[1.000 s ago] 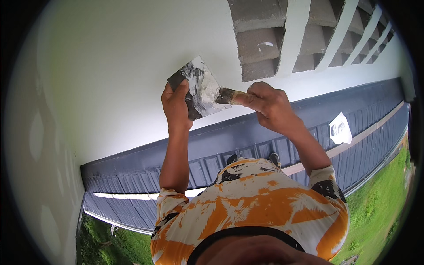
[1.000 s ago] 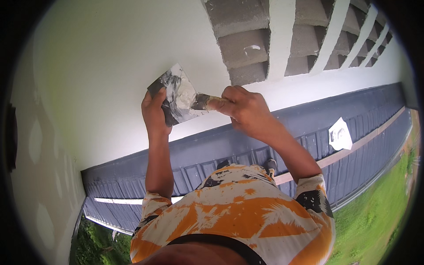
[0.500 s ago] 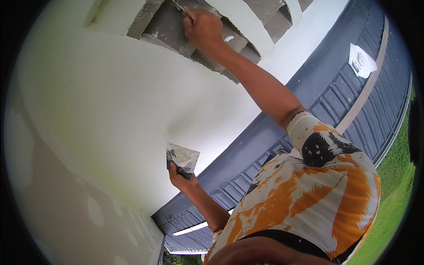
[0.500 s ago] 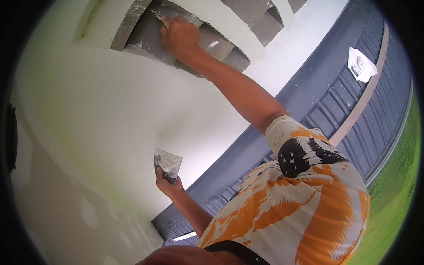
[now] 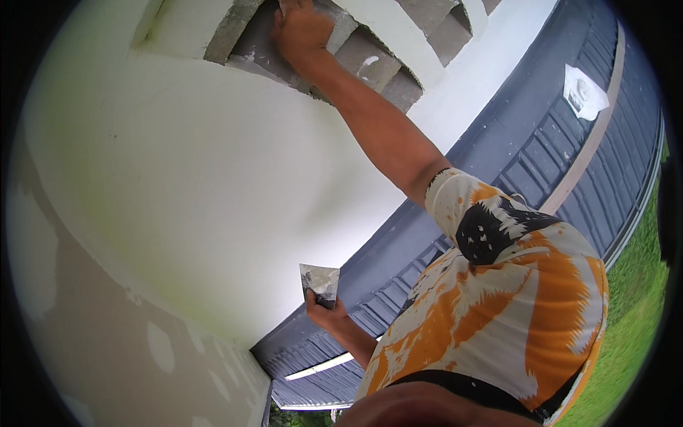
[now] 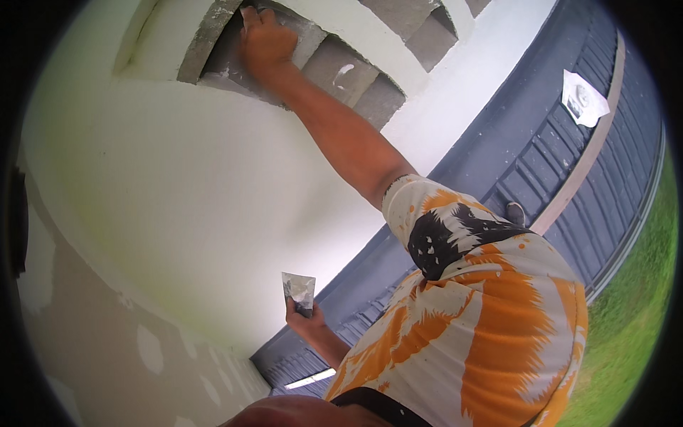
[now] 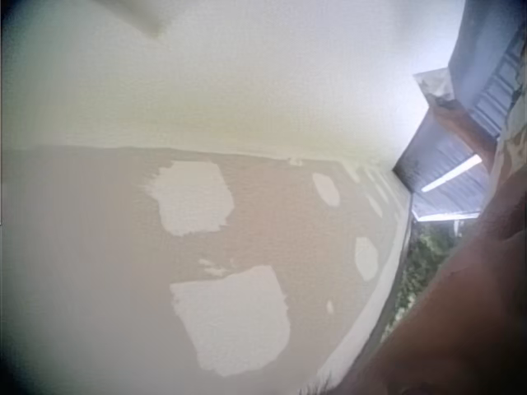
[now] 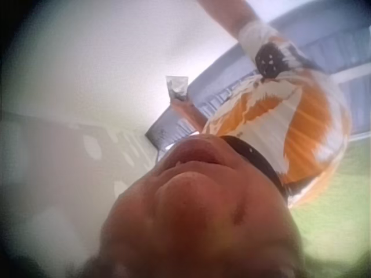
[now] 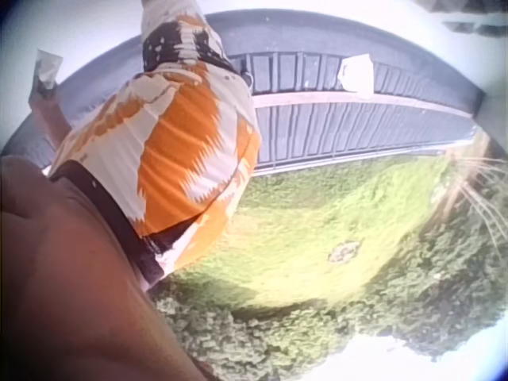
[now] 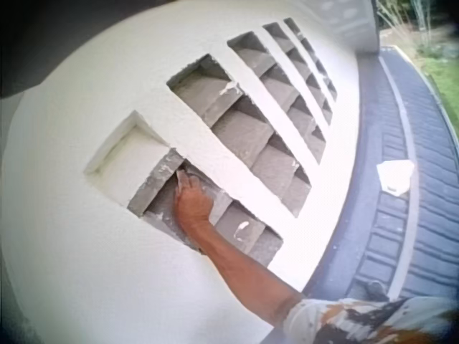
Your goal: The person applies plaster to a wall vent using a small trowel and a larger hawk. They repeatedly scoop plaster from the hawk and smooth it into the vent openings.
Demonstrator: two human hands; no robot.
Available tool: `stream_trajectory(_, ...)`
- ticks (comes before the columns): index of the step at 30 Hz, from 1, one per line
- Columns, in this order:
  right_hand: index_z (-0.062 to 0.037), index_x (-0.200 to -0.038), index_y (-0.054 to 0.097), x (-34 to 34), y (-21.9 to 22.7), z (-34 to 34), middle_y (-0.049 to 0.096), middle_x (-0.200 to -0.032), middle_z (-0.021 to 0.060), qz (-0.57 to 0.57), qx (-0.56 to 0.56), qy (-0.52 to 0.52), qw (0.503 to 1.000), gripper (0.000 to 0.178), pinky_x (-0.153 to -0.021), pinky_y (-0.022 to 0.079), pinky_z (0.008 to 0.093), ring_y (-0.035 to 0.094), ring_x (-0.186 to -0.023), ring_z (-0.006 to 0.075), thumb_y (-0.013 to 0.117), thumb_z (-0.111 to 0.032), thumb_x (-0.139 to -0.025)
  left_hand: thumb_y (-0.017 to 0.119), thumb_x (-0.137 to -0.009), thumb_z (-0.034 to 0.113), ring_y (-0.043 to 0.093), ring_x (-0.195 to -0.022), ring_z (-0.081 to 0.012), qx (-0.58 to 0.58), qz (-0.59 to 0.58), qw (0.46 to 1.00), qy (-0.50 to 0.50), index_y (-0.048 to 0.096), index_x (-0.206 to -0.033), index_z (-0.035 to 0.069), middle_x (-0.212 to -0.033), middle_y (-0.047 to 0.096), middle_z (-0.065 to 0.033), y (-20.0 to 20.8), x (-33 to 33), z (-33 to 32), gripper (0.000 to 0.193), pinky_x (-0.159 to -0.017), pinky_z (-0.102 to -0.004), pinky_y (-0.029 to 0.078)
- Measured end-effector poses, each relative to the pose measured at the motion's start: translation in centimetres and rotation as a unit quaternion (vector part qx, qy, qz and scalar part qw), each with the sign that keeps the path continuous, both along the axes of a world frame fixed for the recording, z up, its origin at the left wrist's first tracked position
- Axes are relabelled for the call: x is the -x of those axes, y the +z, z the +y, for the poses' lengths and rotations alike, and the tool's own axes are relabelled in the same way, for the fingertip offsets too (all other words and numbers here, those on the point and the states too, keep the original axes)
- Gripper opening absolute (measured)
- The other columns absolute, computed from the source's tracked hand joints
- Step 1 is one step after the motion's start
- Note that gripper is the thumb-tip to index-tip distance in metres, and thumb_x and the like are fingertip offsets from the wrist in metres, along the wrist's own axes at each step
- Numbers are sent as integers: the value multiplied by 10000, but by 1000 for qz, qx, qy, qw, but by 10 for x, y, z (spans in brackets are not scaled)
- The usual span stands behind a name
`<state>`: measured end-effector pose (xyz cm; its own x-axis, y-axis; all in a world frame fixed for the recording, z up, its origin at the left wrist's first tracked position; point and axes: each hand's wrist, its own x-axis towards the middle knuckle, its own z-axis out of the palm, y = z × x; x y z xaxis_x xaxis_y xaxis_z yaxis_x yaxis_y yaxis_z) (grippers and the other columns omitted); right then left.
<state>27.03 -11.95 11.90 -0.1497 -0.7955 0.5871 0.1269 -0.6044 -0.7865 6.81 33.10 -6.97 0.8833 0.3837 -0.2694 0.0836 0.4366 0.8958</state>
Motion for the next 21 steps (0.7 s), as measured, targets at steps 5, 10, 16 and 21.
stream_trajectory(5, -96, -1113, 685, -6, -6, 12, 677, -925, 145, 61, 55, 57, 995, 309, -662, 536, 439, 672, -746, 325, 639, -174, -818, 516, -939, 201, 649, -918, -213, -13, 18, 1000, 11, 600, -1189, 27, -1083, 650, -82, -10, 8, -4, 316, -694, -328, 512)
stream_trajectory(10, -94, -1101, 691, 10, -10, 24, 679, -914, 141, 24, 66, 114, 991, 290, -678, 537, 442, 671, -757, 328, 631, -159, -824, 520, -934, 203, 648, -922, -209, -1, 12, 1000, 5, 603, -1189, 30, -1079, 650, -76, -15, -3, -4, 319, -694, -324, 508)
stream_trajectory(16, -108, -1122, 673, 1, -11, 3, 670, -903, 132, 15, 64, 68, 996, 304, -648, 531, 446, 665, -747, 337, 634, -149, -824, 510, -935, 188, 651, -934, -219, 7, 9, 1000, 12, 596, -1199, 28, -1096, 649, -85, -7, -7, -16, 321, -711, -338, 523)
stream_trajectory(21, -122, -1183, 664, 2, -24, 25, 666, -868, 124, 12, 85, 101, 991, 374, -647, 536, 441, 656, -718, 332, 654, -151, -810, 506, -937, 186, 652, -953, -228, 34, -2, 999, -16, 586, -1212, 26, -1103, 647, -92, -20, -13, -9, 329, -736, -355, 537)
